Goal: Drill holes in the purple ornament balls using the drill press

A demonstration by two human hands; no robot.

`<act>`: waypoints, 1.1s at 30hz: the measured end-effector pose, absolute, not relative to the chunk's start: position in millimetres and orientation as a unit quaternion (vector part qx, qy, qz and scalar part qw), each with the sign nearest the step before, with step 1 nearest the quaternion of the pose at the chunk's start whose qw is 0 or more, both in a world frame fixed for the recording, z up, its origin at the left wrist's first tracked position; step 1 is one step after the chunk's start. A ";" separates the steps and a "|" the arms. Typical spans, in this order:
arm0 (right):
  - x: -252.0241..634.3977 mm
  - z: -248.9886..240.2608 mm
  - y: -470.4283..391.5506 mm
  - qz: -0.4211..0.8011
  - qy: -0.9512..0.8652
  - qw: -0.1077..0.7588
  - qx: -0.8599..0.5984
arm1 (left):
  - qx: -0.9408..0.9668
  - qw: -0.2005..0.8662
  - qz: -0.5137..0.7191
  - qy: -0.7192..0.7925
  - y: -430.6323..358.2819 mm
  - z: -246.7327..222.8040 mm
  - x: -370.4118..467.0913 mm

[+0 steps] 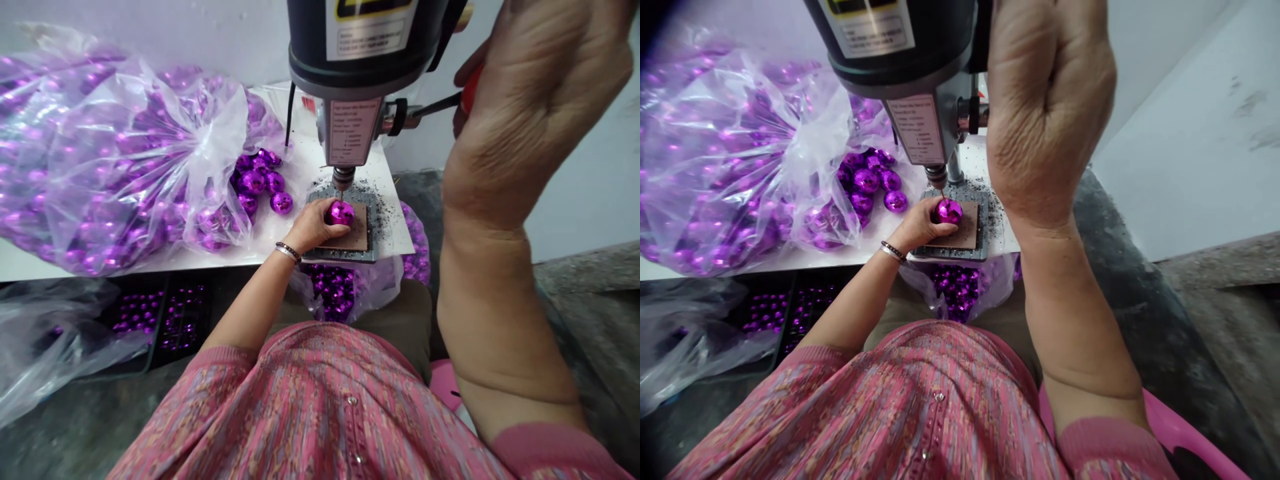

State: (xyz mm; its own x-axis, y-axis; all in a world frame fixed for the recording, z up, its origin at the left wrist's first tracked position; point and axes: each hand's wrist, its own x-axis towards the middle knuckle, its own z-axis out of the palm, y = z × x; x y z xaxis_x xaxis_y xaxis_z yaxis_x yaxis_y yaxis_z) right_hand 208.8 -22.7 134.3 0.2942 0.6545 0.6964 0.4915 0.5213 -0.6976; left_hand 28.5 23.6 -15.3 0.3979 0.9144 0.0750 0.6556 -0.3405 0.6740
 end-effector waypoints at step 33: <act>208.3 49.2 -25.0 -0.133 -0.576 0.705 -0.392 | 0.779 0.211 0.216 0.549 16.9 -19.5 31.3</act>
State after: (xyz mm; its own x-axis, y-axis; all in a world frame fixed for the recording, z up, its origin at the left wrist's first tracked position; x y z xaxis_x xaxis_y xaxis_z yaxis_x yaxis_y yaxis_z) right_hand 208.3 -25.0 49.2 0.3006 0.2632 0.9167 0.6394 0.6576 -0.3985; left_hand 31.3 16.9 -19.5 0.3040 0.9469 0.1046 0.7644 -0.3079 0.5665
